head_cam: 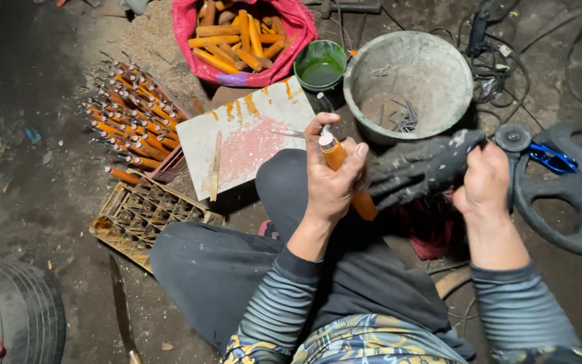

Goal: The person inserts metal rods into orange cylindrical handles, wipes the handles with a cloth, and places the assembled tools into a crate. The person repeats this process with multiple handles and rods.

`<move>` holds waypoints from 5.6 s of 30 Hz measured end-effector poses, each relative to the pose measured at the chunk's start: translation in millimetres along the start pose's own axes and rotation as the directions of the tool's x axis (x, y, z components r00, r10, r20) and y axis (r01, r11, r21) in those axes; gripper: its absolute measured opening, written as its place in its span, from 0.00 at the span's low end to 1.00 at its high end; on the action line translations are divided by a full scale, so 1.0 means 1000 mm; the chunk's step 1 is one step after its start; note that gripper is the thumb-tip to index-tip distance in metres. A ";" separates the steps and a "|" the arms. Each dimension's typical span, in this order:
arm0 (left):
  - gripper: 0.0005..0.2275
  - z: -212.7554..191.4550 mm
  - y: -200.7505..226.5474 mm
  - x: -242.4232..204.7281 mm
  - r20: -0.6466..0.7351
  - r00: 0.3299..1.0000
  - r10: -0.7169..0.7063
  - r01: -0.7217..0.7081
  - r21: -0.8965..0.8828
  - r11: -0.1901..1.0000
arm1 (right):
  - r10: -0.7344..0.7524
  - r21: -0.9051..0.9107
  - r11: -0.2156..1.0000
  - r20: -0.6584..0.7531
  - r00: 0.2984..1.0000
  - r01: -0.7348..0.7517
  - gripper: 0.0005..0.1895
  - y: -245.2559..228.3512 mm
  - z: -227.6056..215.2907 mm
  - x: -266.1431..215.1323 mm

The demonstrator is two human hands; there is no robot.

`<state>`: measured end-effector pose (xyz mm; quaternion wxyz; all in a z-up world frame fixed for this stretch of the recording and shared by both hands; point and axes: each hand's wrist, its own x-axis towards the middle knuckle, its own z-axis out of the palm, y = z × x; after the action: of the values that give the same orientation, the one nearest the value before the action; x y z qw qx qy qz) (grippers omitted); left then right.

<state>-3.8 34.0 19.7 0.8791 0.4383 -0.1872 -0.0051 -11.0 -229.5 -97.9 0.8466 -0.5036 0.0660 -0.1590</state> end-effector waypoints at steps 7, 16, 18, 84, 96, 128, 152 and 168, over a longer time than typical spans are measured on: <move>0.24 0.004 0.036 -0.001 0.022 0.993 -0.112 0.114 -0.251 0.961 | -0.006 -0.577 0.815 -0.088 0.996 -0.047 0.10 0.085 -0.093 0.002; 0.24 -0.026 0.075 0.002 0.059 0.994 -0.094 0.099 -0.100 0.990 | 0.165 -0.932 0.336 0.200 0.966 0.135 0.21 0.088 -0.086 -0.003; 0.24 -0.042 0.081 0.006 0.058 0.997 -0.053 0.052 0.020 0.998 | -0.032 -0.955 0.242 0.170 0.985 0.172 0.16 0.058 -0.055 0.005; 0.27 -0.175 0.002 0.046 0.038 0.919 0.393 -0.219 0.877 0.428 | 0.447 -0.250 0.889 0.650 0.614 -0.383 0.38 0.015 0.261 -0.017; 0.28 -0.181 0.008 0.043 0.065 0.932 0.357 -0.239 0.850 0.469 | -0.113 -0.508 0.387 0.802 0.586 0.770 0.32 0.011 0.271 -0.009; 0.27 -0.173 -0.002 0.041 -0.078 0.949 0.306 -0.113 0.820 0.561 | -0.062 -0.604 0.321 0.756 0.652 0.730 0.37 0.024 0.275 -0.012; 0.42 -0.198 -0.004 0.070 -0.310 0.951 0.002 0.089 0.280 0.956 | 0.636 -0.504 0.760 0.446 0.630 -0.410 0.41 0.106 0.259 0.023; 0.31 -0.211 -0.003 0.067 -0.558 0.817 -0.143 0.354 0.290 0.889 | 0.599 -0.421 0.795 0.433 0.674 -0.436 0.35 0.092 0.266 0.050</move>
<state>129.8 182.7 -76.3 0.7855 0.6060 0.1211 0.0335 127.2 15.6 -47.6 0.7574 -0.6024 -0.0145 0.2516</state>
